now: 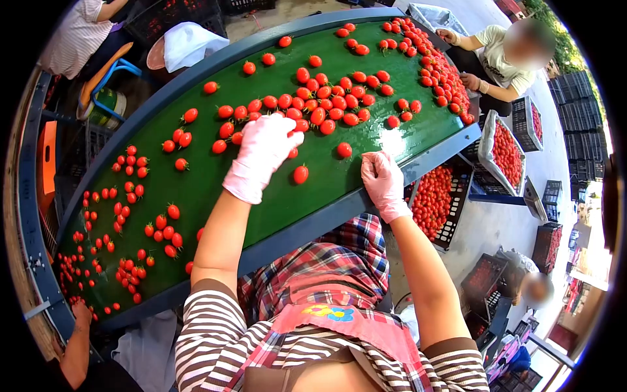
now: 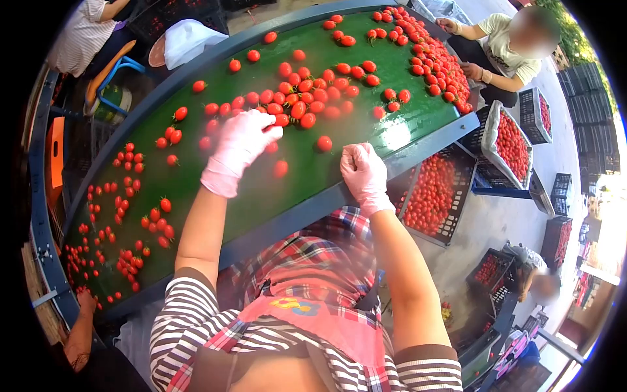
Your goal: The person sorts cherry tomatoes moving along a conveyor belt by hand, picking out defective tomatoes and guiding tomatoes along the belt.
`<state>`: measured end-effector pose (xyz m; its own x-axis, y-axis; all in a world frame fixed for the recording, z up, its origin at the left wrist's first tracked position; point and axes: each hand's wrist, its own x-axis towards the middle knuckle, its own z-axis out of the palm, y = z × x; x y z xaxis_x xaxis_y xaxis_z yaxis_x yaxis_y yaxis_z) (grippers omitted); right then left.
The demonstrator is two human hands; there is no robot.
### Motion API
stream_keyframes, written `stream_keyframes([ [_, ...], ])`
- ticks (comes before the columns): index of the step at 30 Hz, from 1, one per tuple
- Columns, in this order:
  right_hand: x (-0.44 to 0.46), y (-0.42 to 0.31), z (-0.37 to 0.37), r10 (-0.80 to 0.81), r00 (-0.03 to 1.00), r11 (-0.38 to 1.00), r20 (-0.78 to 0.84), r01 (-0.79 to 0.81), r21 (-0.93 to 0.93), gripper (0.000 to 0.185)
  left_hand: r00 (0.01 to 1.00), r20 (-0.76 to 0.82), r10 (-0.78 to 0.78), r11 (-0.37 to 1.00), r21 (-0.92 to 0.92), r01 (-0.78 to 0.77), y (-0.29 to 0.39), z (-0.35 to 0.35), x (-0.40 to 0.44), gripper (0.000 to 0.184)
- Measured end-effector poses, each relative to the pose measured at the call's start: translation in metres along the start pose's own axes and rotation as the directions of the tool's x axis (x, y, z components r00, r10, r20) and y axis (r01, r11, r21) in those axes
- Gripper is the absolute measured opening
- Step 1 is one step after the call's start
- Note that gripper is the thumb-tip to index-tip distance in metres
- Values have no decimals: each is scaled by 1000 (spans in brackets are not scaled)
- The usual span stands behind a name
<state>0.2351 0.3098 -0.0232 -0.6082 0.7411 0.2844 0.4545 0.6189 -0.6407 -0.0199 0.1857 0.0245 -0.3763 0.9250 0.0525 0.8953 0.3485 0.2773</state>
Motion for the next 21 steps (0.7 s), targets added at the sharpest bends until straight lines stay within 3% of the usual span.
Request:
stream_keyframes([
  [2, 0, 0, 0, 10, 1000, 1000, -10, -9, 8, 15, 989, -146, 25, 989, 145, -4, 11, 28, 5, 24],
  [4, 5, 4, -2, -12, 1000, 1000, -24, 12, 3, 14, 999, -29, -13, 997, 80, 15, 31, 24, 12, 25],
  [6, 7, 7, -7, 3, 1000, 1000, -9, -3, -18, 13, 997, -59, 48, 998, -39, -50, 46, 20, 21, 24],
  [7, 6, 6, -7, 6, 1000, 1000, -10, -7, -25, 13, 987, -152, 46, 998, -43, -53, 44, 27, 37, 30],
  [8, 4, 6, -6, 10, 1000, 999, -11, -10, -33, 13, 960, -279, 33, 998, 64, -16, 40, 46, 58, 41],
  [10, 1, 7, -5, -40, 998, 998, -42, 38, -41, 13, 859, -513, -2, 994, 91, 57, 46, 47, 77, 55],
  [11, 2, 4, -7, -48, 998, 998, -35, 47, -34, 13, 983, -130, -129, 984, 110, 144, 55, 41, 83, 65],
  [12, 3, 0, -10, -57, 998, 998, -28, 56, -26, 14, 993, 14, -117, 993, 23, 116, 70, 35, 90, 67],
  [14, 4, -3, -13, -70, 998, 996, -6, 70, -57, 14, 999, 29, -30, 993, 119, 26, 97, 44, 86, 66],
  [16, 5, -4, -14, -57, 998, 998, 26, 58, -29, 14, 979, -74, 192, 981, 9, -192, 101, 48, 68, 63],
  [17, 5, -3, -15, -47, 999, 999, 21, 48, -23, 12, 975, 42, 219, 975, -36, -218, 99, 50, 60, 59],
  [18, 6, -2, -14, -38, 999, 999, 22, 39, -20, 12, 974, 51, 221, 975, -36, -219, 96, 32, 59, 59],
  [20, 8, -1, -13, -52, 998, 999, -21, 52, 1, 10, 968, 217, 129, 979, 128, -159, 82, 1, 57, 58],
  [21, 7, 0, -14, -19, 1000, 1000, -11, 19, -3, 9, 989, 149, -5, 994, 106, -11, 68, -11, 59, 59],
])
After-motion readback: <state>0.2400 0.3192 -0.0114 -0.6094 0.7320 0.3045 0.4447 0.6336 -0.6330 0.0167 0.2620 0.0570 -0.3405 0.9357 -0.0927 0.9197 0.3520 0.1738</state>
